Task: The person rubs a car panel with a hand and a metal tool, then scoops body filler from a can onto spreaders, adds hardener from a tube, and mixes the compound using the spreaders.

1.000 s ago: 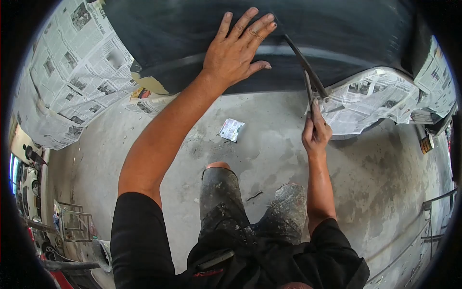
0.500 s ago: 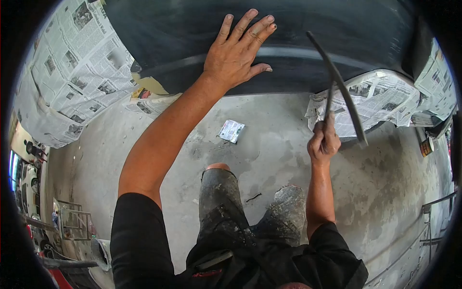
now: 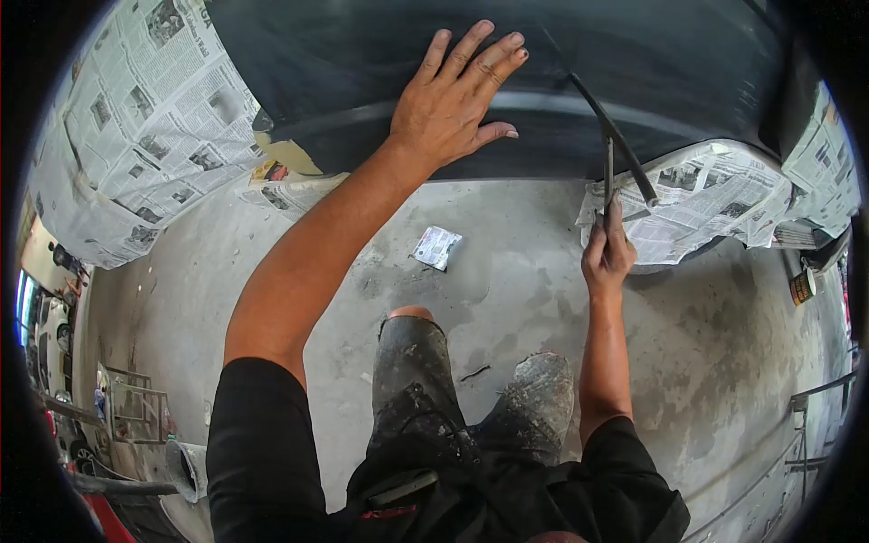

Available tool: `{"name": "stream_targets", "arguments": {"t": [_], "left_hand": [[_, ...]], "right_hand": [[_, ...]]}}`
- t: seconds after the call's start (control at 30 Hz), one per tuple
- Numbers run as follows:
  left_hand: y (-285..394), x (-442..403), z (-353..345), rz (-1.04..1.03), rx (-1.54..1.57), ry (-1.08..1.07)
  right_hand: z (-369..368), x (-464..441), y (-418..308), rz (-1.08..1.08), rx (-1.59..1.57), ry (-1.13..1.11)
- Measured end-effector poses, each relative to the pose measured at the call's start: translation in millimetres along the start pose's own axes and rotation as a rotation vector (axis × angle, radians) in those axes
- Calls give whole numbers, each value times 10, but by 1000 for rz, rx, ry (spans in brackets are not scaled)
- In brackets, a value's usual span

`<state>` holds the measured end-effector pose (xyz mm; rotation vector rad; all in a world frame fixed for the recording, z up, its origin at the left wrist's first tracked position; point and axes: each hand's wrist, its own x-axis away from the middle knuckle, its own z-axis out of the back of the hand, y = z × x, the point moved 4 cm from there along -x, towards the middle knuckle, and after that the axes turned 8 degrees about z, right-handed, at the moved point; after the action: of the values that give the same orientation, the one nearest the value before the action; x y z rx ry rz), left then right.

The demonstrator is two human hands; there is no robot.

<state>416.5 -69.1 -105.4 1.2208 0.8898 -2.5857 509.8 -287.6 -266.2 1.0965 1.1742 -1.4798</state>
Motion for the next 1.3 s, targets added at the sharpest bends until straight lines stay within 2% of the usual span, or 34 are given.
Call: {"name": "stream_targets", "arguments": {"t": [0.13,0.2,0.23,0.27,0.4,0.47,0.5,0.67,0.73,0.77,0.87,0.9,1.03,1.13,1.3], "left_hand": [[-5,-18,-6,5,44,17],[-2,7,-5,8,50,11],[9,22,-4,6,54,8],[14,17,-3,0,36,7],[-4,1,-15,-3,34,13],[-12,-7,-28,-2,37,23],[-12,8,-25,-2,44,24],[-17,17,-14,2,29,0],[-9,-8,-26,7,46,13],[-5,4,-28,5,49,12],[-27,-5,-22,2,33,2],[-16,-1,-22,3,17,-13],[25,32,-55,10,-76,-109],[-3,8,-40,10,47,-15],[-16,5,-54,2,63,-11]], "right_hand": [[76,72,-13,30,-31,60],[107,147,-41,-22,-86,86],[21,59,-22,-95,-4,-10],[52,72,-22,-97,3,-8],[33,169,41,-29,-93,24],[79,186,10,66,-165,149],[48,116,-30,103,-2,115],[81,80,0,-71,-33,-62],[125,132,8,52,2,59],[142,166,-7,76,-103,65],[43,18,-112,102,-14,101],[-105,42,3,-67,-53,-44],[15,91,-44,-87,-134,41],[141,-27,-199,113,-14,92],[207,-20,-248,103,-123,191]]}}
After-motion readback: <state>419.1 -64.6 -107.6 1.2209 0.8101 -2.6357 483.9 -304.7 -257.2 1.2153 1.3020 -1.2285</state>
